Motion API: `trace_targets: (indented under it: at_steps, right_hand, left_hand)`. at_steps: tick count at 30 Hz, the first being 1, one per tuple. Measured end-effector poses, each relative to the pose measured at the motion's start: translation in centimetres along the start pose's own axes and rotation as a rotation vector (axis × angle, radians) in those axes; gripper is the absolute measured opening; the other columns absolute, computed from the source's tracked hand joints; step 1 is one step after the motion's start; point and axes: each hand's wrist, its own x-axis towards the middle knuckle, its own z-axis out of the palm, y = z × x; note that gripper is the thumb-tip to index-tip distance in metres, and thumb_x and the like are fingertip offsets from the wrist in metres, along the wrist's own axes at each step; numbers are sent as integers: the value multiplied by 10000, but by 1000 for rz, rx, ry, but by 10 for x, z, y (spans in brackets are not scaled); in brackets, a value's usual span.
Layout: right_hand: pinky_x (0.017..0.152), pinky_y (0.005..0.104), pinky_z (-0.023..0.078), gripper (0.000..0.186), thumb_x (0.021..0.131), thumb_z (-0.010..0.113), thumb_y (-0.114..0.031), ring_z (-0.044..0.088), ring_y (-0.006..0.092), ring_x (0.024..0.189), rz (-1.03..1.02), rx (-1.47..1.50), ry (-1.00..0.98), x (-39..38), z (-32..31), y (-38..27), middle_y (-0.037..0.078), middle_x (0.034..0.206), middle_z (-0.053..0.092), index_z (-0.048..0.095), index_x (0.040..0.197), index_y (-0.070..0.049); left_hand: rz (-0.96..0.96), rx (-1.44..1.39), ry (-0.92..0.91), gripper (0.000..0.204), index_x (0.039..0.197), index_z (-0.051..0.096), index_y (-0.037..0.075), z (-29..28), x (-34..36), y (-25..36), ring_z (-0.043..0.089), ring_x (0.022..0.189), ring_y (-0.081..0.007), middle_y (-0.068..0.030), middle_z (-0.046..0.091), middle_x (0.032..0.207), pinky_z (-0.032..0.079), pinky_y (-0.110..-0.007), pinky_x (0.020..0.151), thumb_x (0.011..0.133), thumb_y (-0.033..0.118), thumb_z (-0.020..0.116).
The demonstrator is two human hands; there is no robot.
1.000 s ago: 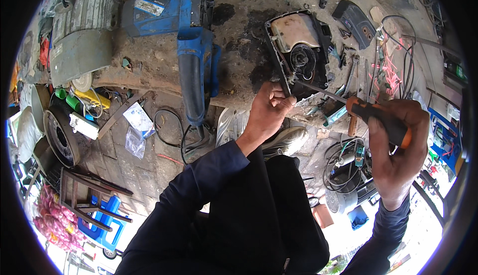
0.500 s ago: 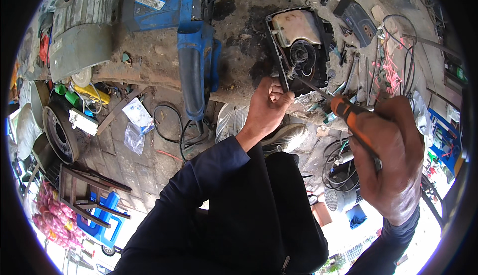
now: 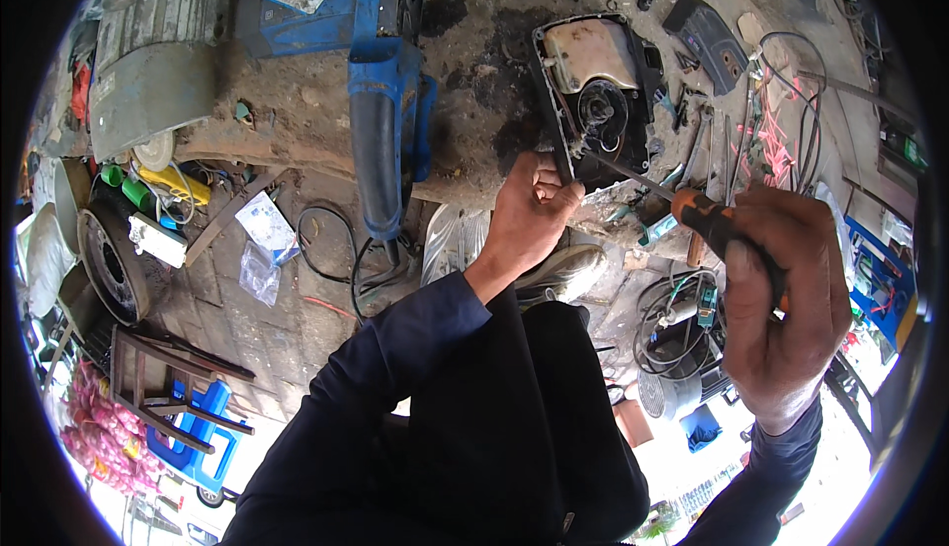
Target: The person uses a multimeter to test electrical components, then disassembles a motor housing with a screwdriver and wrench. They remove internal parts, inspect them, and place them on the workbench.
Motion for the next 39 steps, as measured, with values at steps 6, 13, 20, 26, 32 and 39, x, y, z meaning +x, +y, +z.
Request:
trace_targets:
  at_steps: [6, 13, 20, 26, 32, 39]
  right_hand:
    - [881, 403, 565, 296, 947, 624, 16, 671, 326, 1073, 9, -27, 39, 0, 1, 5, 253, 1339, 590, 618, 1242, -1]
    - [841, 384, 596, 337, 966, 673, -53, 677, 339, 1104, 4, -87, -5, 1, -3, 9, 241, 1363, 588, 629, 1299, -16]
    - [861, 401, 576, 252, 978, 631, -13, 696, 317, 1070, 8, -44, 56, -1, -1, 6, 225, 1225, 662, 662, 1227, 11]
    - [870, 398, 579, 315, 957, 619, 10, 685, 333, 1094, 1, -52, 65, -2, -1, 6, 243, 1266, 634, 634, 1272, 5]
    - [863, 400, 574, 301, 947, 652, -34, 675, 333, 1093, -82, -169, 53, -3, -4, 13, 226, 1239, 633, 641, 1246, -3]
    - [535, 343, 533, 267, 778, 754, -133, 650, 266, 901, -155, -86, 295, -9, 15, 24, 146, 1060, 578, 651, 979, 9]
  left_hand:
    - [-30, -12, 13, 210, 1098, 549, -35, 0, -1, 2, 679, 923, -169, -104, 679, 998, 574, -337, 817, 974, 6, 713]
    - [-7, -18, 15, 241, 1107, 525, -62, 1, 0, 1, 647, 863, -147, -110, 663, 991, 572, -314, 756, 974, 0, 717]
    - [-22, -14, 14, 228, 1120, 544, -47, 1, -1, 0, 676, 913, -172, -114, 670, 997, 581, -327, 804, 976, 0, 714]
    - [-1, -23, 15, 230, 1121, 546, -42, 1, 0, 1, 679, 910, -171, -107, 673, 994, 574, -327, 805, 977, 3, 719]
    - [56, -47, -3, 268, 1152, 529, -47, -3, -1, -15, 672, 909, -173, -125, 671, 1019, 574, -321, 765, 976, 14, 722]
    - [62, -63, -5, 258, 1165, 557, -9, -20, 1, -14, 707, 933, -204, -116, 685, 1033, 596, -350, 839, 986, 48, 735]
